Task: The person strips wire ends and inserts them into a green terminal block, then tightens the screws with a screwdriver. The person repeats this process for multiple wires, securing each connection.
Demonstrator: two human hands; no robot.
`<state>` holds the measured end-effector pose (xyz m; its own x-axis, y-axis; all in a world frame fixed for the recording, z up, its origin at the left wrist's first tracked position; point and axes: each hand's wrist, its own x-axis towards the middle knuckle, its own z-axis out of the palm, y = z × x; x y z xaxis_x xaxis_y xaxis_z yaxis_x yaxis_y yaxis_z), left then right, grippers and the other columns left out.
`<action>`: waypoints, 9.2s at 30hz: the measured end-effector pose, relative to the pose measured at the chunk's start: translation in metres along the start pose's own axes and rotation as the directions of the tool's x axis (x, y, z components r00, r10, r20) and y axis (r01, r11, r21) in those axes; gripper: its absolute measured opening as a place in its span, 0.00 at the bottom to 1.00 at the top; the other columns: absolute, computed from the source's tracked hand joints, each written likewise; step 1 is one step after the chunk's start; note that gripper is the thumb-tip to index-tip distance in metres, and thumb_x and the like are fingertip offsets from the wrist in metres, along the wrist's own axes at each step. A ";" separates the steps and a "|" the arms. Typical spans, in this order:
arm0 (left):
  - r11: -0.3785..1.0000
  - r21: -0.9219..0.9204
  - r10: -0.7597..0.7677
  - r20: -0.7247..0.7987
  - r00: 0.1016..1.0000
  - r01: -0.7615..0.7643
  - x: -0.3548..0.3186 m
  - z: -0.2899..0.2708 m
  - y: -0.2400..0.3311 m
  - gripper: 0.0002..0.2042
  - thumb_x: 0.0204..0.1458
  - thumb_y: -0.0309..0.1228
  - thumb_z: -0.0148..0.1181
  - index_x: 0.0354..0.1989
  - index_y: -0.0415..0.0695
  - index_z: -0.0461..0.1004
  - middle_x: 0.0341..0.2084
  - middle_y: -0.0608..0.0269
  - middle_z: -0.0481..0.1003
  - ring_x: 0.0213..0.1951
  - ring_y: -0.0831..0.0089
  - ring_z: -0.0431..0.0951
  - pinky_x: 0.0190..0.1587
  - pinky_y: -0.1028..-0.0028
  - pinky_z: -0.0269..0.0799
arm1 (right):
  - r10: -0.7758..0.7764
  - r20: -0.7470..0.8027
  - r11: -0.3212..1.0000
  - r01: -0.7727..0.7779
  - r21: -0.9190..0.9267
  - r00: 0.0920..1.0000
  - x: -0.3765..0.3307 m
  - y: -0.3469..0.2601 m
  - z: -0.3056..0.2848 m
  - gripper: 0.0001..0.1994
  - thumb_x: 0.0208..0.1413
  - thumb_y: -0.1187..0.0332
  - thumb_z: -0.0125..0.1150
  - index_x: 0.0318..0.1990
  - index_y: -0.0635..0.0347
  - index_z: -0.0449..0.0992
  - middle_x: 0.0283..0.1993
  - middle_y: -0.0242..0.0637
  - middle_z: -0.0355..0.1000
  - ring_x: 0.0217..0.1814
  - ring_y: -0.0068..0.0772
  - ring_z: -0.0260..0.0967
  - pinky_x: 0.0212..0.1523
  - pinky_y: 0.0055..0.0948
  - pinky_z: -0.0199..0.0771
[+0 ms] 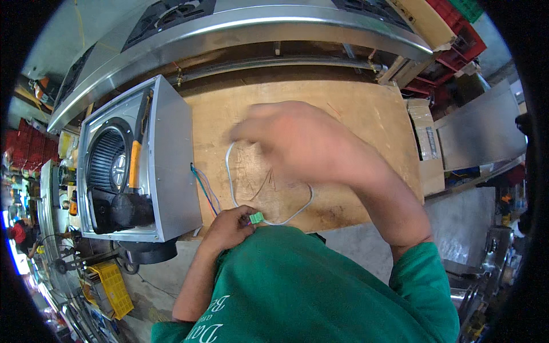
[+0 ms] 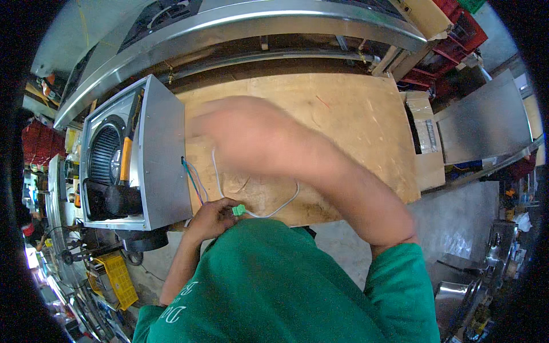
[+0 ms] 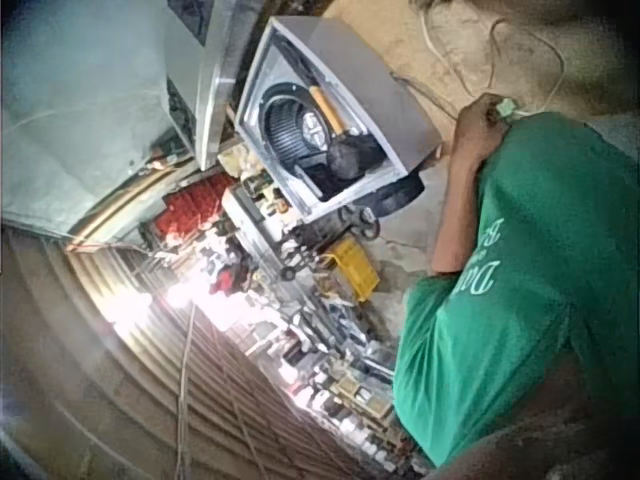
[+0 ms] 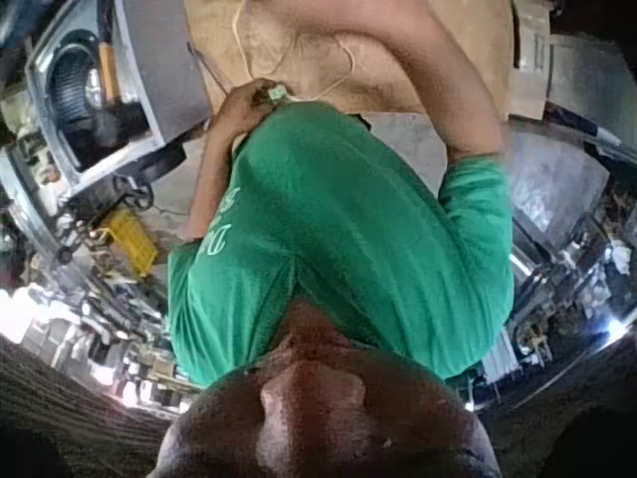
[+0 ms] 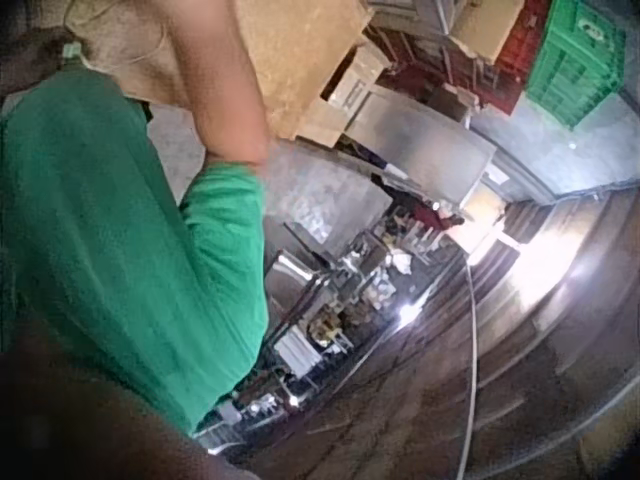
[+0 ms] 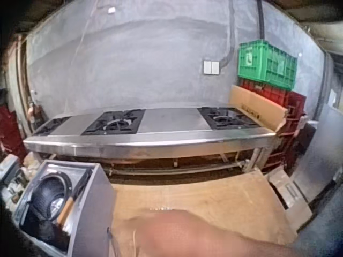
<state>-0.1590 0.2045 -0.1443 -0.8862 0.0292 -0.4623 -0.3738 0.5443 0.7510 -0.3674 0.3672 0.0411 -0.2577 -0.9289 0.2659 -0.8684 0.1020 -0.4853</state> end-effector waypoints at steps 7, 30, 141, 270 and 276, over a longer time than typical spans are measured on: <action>0.986 0.165 -0.013 -0.003 1.000 0.013 0.015 0.016 -0.011 0.20 0.48 0.35 0.67 0.50 0.43 0.78 0.36 0.50 0.81 0.40 0.56 0.82 0.46 0.61 0.77 | 0.454 0.212 0.891 -0.436 -0.126 0.866 -0.096 0.149 0.163 0.13 0.54 0.62 0.62 0.46 0.48 0.83 0.49 0.42 0.72 0.45 0.49 0.76 0.46 0.45 0.78; 0.434 -0.712 -0.019 -0.620 0.784 -0.552 0.034 -0.032 0.062 0.12 0.59 0.30 0.64 0.47 0.39 0.73 0.30 0.56 0.80 0.26 0.73 0.78 0.30 0.75 0.75 | 0.650 0.097 0.505 -0.523 0.687 0.754 -0.081 0.066 0.091 0.12 0.58 0.64 0.66 0.40 0.67 0.81 0.29 0.36 0.78 0.31 0.23 0.71 0.35 0.28 0.73; 0.889 -0.132 0.204 -0.744 0.636 -0.439 0.008 -0.081 0.100 0.21 0.53 0.40 0.71 0.47 0.39 0.73 0.22 0.67 0.72 0.26 0.77 0.71 0.30 0.73 0.68 | 0.357 0.240 0.649 -0.425 0.632 0.903 0.007 0.026 0.070 0.13 0.63 0.69 0.61 0.51 0.66 0.78 0.41 0.39 0.77 0.30 0.21 0.71 0.31 0.26 0.74; 0.823 0.051 0.548 -0.331 0.768 -0.565 0.030 -0.056 0.065 0.09 0.42 0.34 0.64 0.30 0.43 0.79 0.23 0.49 0.78 0.29 0.48 0.81 0.37 0.54 0.77 | -0.032 0.241 0.913 -0.070 0.403 0.970 0.034 -0.039 0.005 0.21 0.54 0.79 0.60 0.57 0.66 0.67 0.46 0.47 0.75 0.49 0.41 0.77 0.50 0.38 0.76; 0.861 0.005 0.496 -0.233 0.836 -0.509 0.022 -0.066 0.071 0.09 0.42 0.34 0.64 0.29 0.42 0.78 0.22 0.49 0.78 0.28 0.48 0.80 0.37 0.53 0.76 | 0.118 0.283 0.993 -0.119 -0.015 0.952 0.040 -0.062 0.000 0.26 0.53 0.75 0.67 0.60 0.63 0.68 0.44 0.45 0.78 0.45 0.43 0.80 0.44 0.35 0.79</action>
<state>-0.2232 0.1886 -0.0702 -0.9905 0.0992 0.0956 0.1307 0.4579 0.8793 -0.3237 0.3237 0.0823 -0.2279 -0.9728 -0.0403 -0.8378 0.2170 -0.5010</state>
